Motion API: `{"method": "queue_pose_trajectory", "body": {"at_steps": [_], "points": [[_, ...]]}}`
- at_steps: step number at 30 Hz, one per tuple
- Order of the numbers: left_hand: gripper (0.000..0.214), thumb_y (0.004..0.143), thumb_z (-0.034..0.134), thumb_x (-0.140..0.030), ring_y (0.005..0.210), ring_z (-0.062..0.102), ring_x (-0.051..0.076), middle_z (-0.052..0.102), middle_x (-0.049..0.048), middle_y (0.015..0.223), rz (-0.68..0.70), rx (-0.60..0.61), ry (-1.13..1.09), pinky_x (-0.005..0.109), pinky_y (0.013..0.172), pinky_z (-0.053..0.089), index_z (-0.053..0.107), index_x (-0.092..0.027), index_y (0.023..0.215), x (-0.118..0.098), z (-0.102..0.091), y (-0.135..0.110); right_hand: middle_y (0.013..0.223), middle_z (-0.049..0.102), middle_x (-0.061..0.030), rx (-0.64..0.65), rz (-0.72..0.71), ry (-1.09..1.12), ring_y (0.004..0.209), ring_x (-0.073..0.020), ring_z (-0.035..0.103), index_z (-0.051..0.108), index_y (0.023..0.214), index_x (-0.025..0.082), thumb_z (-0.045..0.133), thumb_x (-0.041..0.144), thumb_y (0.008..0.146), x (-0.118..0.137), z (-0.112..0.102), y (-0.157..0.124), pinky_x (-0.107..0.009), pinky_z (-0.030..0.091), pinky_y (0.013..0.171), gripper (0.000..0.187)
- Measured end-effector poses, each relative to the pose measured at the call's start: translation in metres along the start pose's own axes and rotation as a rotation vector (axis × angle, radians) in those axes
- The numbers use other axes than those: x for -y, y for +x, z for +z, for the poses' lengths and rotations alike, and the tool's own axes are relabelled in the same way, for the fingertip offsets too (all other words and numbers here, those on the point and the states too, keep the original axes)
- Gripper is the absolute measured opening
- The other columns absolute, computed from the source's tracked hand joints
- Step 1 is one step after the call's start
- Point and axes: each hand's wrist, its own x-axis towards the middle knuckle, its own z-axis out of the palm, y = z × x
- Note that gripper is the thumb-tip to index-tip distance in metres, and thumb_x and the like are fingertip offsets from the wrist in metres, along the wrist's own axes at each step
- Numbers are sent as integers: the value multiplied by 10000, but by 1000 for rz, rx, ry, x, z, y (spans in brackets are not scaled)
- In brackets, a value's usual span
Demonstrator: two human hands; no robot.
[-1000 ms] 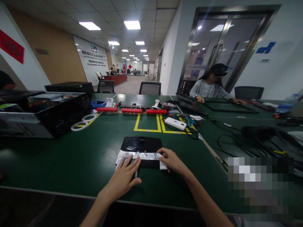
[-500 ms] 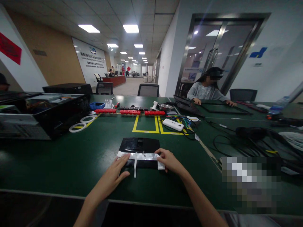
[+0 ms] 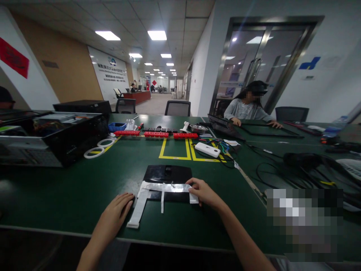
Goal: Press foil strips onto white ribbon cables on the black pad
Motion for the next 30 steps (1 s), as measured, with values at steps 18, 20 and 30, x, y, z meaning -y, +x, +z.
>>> {"method": "queue_pose_trajectory", "body": {"at_steps": [18,20,30], "points": [[281,910,417,-276,1098,580,209,668,37,1127,13,-17,-19,438,997,414,625,-232,1094,0,-2,0,632,472,55,-280,-300,442,452,-82,423,447,1016,249,672,379,674,76,-78,12,-177,286,376,429],[281,908,420,-279,1093,584,210,670,36,1124,13,-21,-18,438,995,416,626,-232,1092,1,-1,-1,642,459,53,-469,-385,553,521,-105,472,421,975,273,663,355,673,72,-101,21,-174,298,408,396],[284,910,414,-283,1092,582,207,667,35,1127,10,-1,0,428,999,413,625,-229,1092,2,0,-1,722,511,52,-894,-93,726,489,-84,499,358,876,259,630,306,726,-32,-142,66,-183,362,436,314]]}}
